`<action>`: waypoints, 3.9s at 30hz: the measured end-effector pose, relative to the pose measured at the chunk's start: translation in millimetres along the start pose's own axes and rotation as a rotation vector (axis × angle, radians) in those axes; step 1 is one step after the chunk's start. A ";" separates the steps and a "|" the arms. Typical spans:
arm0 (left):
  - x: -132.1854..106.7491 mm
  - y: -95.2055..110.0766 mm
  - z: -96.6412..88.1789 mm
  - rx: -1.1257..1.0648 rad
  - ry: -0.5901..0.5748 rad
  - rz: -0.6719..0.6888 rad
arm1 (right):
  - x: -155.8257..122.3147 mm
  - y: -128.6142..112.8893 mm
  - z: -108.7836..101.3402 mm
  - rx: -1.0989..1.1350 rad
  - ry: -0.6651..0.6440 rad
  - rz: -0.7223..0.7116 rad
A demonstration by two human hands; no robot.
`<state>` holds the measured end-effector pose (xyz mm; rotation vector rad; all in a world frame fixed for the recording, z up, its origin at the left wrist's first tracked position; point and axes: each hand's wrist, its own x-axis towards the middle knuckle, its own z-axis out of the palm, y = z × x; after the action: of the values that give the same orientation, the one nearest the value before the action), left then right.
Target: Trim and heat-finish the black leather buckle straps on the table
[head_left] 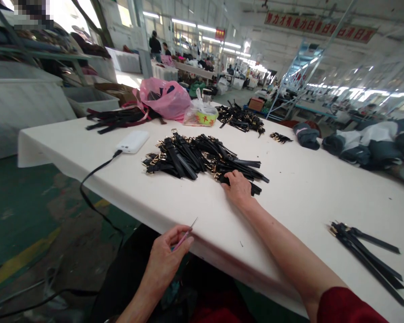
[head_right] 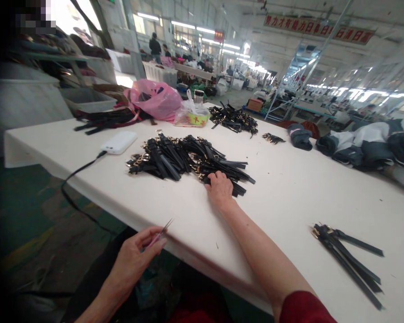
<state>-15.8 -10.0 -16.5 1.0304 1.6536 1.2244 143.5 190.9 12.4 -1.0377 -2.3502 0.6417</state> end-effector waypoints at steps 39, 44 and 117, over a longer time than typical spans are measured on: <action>4.7 11.4 5.4 0.494 -0.017 0.200 | -75.4 -36.2 14.9 -0.203 0.015 -0.153; 1.2 10.7 3.6 0.514 -0.023 0.228 | -77.5 -41.3 4.8 -0.272 -0.111 -0.129; -10.2 25.4 17.7 0.833 -0.127 0.334 | -81.8 -20.7 5.8 0.714 -0.047 0.385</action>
<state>7.7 -9.2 6.1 1.9026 1.9790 0.6082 177.3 114.4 0.3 -1.1185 -1.7142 1.5163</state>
